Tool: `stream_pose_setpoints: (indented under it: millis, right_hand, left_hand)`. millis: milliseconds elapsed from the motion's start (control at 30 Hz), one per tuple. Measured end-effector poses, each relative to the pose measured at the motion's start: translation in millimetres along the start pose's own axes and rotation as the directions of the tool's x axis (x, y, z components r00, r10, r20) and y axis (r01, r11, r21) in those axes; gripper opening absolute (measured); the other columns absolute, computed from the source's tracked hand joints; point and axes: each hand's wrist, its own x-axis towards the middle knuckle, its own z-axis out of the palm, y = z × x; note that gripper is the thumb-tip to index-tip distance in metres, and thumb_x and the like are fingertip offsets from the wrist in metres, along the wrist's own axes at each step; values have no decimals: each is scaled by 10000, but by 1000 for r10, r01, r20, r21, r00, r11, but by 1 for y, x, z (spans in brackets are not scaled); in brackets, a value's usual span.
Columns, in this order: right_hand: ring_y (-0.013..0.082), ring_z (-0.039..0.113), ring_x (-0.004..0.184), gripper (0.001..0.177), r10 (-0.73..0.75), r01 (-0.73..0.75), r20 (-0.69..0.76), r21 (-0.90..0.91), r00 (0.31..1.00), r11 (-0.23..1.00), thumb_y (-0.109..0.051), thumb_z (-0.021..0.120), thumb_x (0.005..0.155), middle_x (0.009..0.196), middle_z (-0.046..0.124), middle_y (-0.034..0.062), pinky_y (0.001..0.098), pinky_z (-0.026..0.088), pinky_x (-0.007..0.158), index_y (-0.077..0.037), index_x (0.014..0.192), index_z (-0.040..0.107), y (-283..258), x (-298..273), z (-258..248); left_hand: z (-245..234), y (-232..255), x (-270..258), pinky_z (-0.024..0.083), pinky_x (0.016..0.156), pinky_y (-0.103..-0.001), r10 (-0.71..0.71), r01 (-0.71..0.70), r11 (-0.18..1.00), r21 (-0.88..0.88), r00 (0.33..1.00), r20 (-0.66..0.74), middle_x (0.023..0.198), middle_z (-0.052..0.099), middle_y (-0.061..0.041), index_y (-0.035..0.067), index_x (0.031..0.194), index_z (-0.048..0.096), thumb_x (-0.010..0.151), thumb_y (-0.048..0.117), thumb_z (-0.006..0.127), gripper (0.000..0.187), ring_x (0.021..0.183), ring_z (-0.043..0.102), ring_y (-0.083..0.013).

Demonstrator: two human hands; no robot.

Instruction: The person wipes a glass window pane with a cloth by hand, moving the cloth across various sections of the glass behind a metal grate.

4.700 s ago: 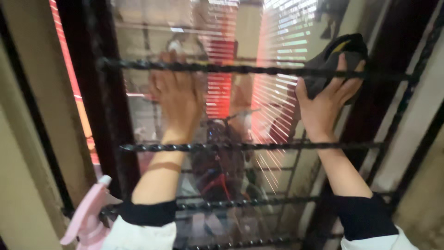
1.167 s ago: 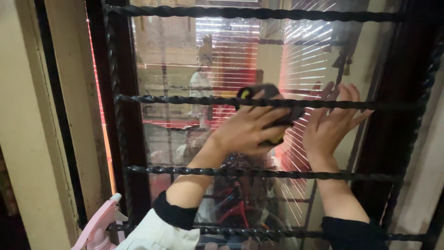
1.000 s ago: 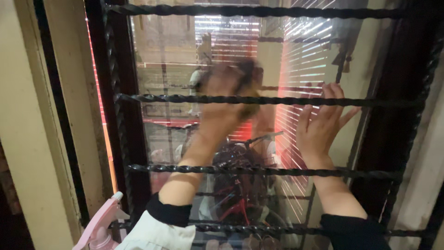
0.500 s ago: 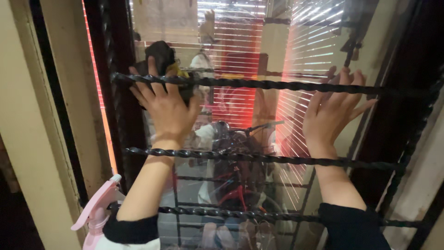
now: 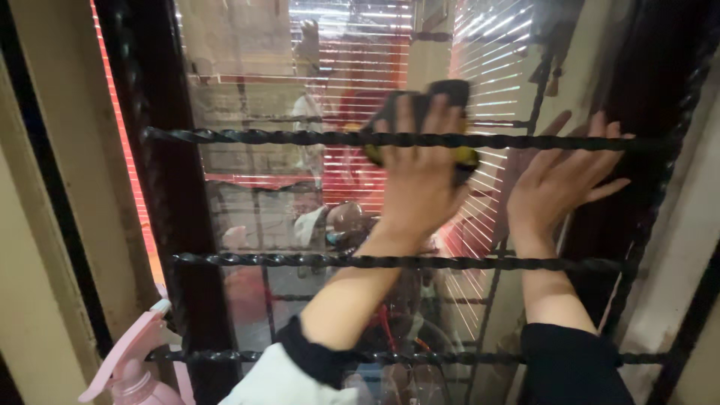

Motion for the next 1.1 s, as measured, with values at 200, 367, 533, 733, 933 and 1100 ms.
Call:
stream_pose_setpoints:
  millis: [200,367,533,733,933,1100]
  right_hand:
    - [321,582,1472,568,-16,81,-266,236,964,968,-420,211,1196,1624,465,189,564,388,1187,-34,1569,396,39,12,9]
    - [281,786,1258,542,109,25,-260,464,960,886,-380,206,1177,1381,680,157,367,627,1031,20,1321,541,77,26,9]
    - [301,705,1404,642,8,146,-252,584,968,798,-375,119,1161,1498,608,166,398,583,1146,21,1457,529,79,20,5]
    - [311,676,1398,648,-113,204,-251,375,961,904,-366,130,1191,1491,632,195,394,532,1172,37,1477,548,57,16,-6]
    - [341,568,1328,550,-428,442,-251,-1,868,897,-282,169,1125,1313,711,151,669,45,1040,-10,1292,617,6,12,-13]
    - [445,327,1575,501,-542,509,134,215,830,833,-255,366,1158,1620,453,224,648,147,1273,-16,1592,439,-35,-19,-2]
  left_hand:
    - [52,69,19,120,1317,-667,163,-167,984,65,984,67,1678,347,-59,144,1562,457,924,343,620,687,1618,170,-368]
    - [75,90,20,181,1350,-610,283,-282,959,-16,958,57,1651,401,-40,145,1449,587,994,242,547,467,1616,222,-302]
    - [81,82,19,223,1356,-532,377,-375,924,-73,926,16,1590,474,-35,117,1379,641,977,219,561,423,1591,270,-269]
    - [71,51,-5,236,1320,-493,377,-374,921,-112,926,10,1596,487,-46,123,1446,602,1015,185,584,436,1562,298,-277]
    - [10,-25,-23,123,1278,-643,251,-258,955,146,966,63,1654,345,-66,174,1566,444,899,254,669,708,1582,155,-387]
    - [-66,-100,-40,63,1254,-704,86,-91,989,116,995,45,1656,315,-85,136,1577,402,866,367,768,832,1575,101,-455]
